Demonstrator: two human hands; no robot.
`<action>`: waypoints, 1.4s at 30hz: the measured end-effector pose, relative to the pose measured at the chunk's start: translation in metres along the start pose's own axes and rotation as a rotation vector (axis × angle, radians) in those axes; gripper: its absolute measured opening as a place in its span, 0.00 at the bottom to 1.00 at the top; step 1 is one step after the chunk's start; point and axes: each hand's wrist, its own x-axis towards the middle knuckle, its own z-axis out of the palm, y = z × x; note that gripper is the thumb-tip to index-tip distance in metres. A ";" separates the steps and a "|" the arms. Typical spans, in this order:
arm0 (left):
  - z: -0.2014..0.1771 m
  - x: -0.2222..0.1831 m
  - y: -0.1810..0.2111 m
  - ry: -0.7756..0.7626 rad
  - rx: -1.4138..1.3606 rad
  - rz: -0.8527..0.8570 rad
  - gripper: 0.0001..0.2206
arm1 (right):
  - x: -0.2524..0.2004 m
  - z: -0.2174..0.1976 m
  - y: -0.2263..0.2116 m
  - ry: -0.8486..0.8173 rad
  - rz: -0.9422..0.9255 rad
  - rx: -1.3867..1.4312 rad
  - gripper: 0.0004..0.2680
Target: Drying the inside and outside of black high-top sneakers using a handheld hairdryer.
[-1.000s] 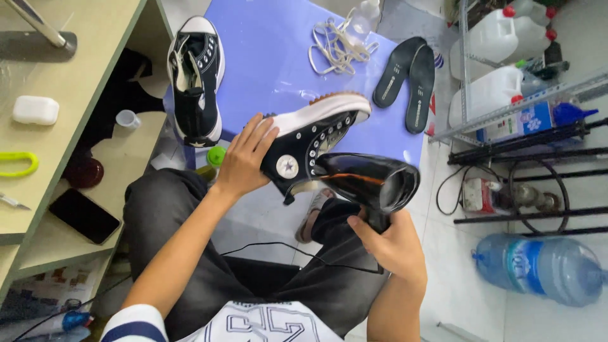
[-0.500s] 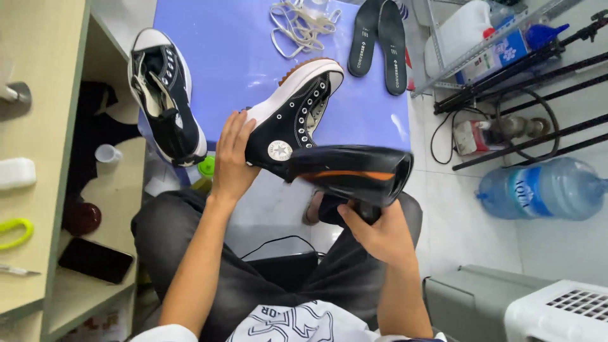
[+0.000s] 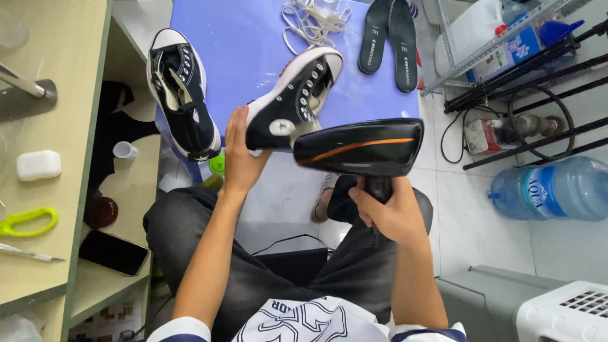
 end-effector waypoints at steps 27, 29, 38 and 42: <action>-0.012 -0.019 0.006 0.010 -0.158 -0.083 0.22 | 0.007 0.033 0.042 0.109 -0.299 0.102 0.17; -0.011 -0.021 0.005 -0.004 -0.161 -0.080 0.20 | 0.006 0.035 0.043 0.115 -0.300 0.104 0.17; 0.000 -0.014 0.011 0.114 -0.061 -0.042 0.11 | 0.007 0.041 0.030 0.128 -0.258 0.167 0.12; 0.001 -0.017 0.012 0.185 -0.061 -0.161 0.06 | 0.013 0.032 0.039 0.148 -0.250 -0.002 0.08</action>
